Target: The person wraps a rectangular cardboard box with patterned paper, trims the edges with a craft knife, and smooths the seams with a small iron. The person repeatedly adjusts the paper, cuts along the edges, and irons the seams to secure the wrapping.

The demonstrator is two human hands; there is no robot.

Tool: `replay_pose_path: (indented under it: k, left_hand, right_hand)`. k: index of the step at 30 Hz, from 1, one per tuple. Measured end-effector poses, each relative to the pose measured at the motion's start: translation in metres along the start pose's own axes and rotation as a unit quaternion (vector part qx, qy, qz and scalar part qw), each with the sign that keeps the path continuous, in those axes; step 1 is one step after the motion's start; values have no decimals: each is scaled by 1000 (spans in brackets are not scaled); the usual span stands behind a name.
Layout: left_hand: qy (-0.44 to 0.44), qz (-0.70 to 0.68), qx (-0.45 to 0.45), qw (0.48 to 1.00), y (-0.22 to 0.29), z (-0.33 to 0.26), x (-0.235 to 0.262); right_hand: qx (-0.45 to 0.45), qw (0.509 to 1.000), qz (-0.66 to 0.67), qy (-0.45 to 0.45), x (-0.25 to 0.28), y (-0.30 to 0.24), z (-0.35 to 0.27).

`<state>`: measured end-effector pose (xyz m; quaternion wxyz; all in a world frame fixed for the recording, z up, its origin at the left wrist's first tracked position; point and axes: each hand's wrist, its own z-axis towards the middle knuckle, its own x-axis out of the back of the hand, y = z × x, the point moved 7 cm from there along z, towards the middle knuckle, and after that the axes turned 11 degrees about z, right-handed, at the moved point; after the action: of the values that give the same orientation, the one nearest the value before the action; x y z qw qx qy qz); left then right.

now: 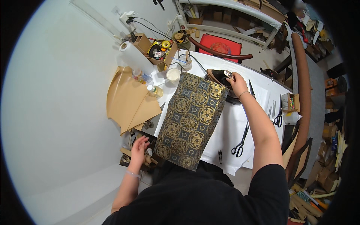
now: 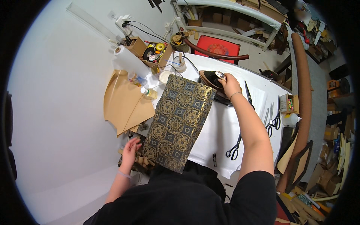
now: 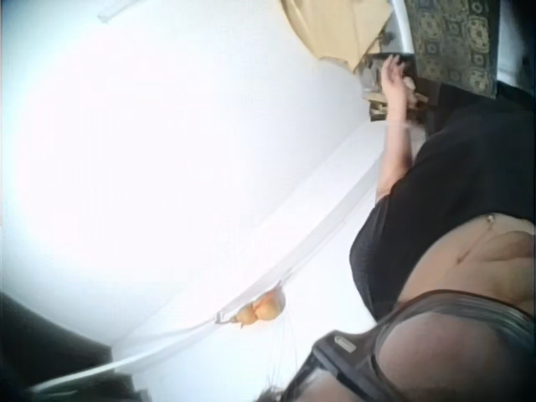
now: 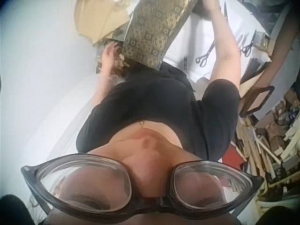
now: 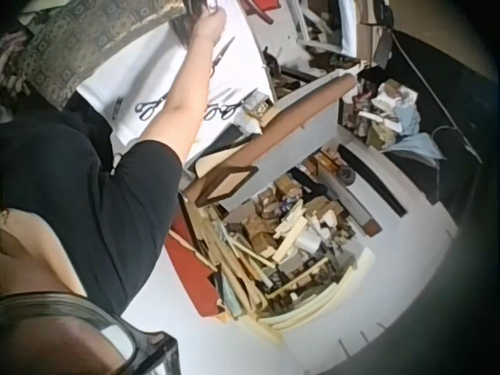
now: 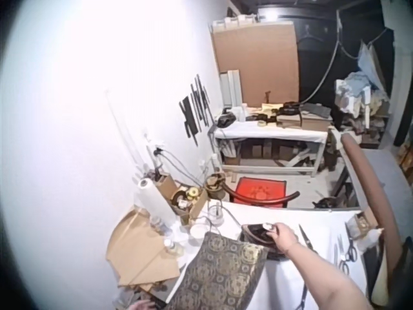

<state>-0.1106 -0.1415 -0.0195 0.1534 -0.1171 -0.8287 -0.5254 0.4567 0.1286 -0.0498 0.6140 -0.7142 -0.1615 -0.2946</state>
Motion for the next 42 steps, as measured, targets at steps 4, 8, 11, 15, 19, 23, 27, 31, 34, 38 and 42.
replay_pose_path:
  k: [4, 8, 11, 15, 19, 23, 27, 31, 34, 38, 42]
  left_hand:
    - [8, -6, -52, 999, 72, 68, -6]
    - [-56, -49, -72, 995, 157, 141, -56]
    - [-130, -49, -110, 984, 200, 186, -99]
    - [-188, -33, -88, 978, 232, 216, -141]
    - [-267, -98, -26, 958, 231, 223, -164]
    - [-352, -161, 42, 921, 231, 217, -176]
    - [-395, -189, 60, 897, 240, 211, -174]
    - [-404, -204, 71, 889, 240, 214, -175]
    - [-416, -222, 77, 878, 236, 214, -175]
    - [-420, -235, 82, 873, 242, 205, -175]
    - [-372, -219, 14, 902, 244, 212, -161]
  right_hand:
    - [26, 1000, 2, -14, -3, 14, 4]
    - [51, 999, 15, 1, -6, 8, 3]
    - [52, 999, 1, -8, -5, 11, 3]
    - [-9, 995, -83, -46, -1, 21, -2]
    - [-39, 980, -187, -48, 8, 19, -12]
    - [-35, 985, -162, -40, 4, 22, -9]
    - [-36, 985, -161, -52, 3, 3, -13]
    - [-32, 986, -154, -55, 6, 21, -10]
    - [-3, 986, -158, -49, 5, 24, -8]
    - [52, 983, -135, 117, 18, -16, -21]
    - [-201, 915, 341, 83, 30, -60, -67]
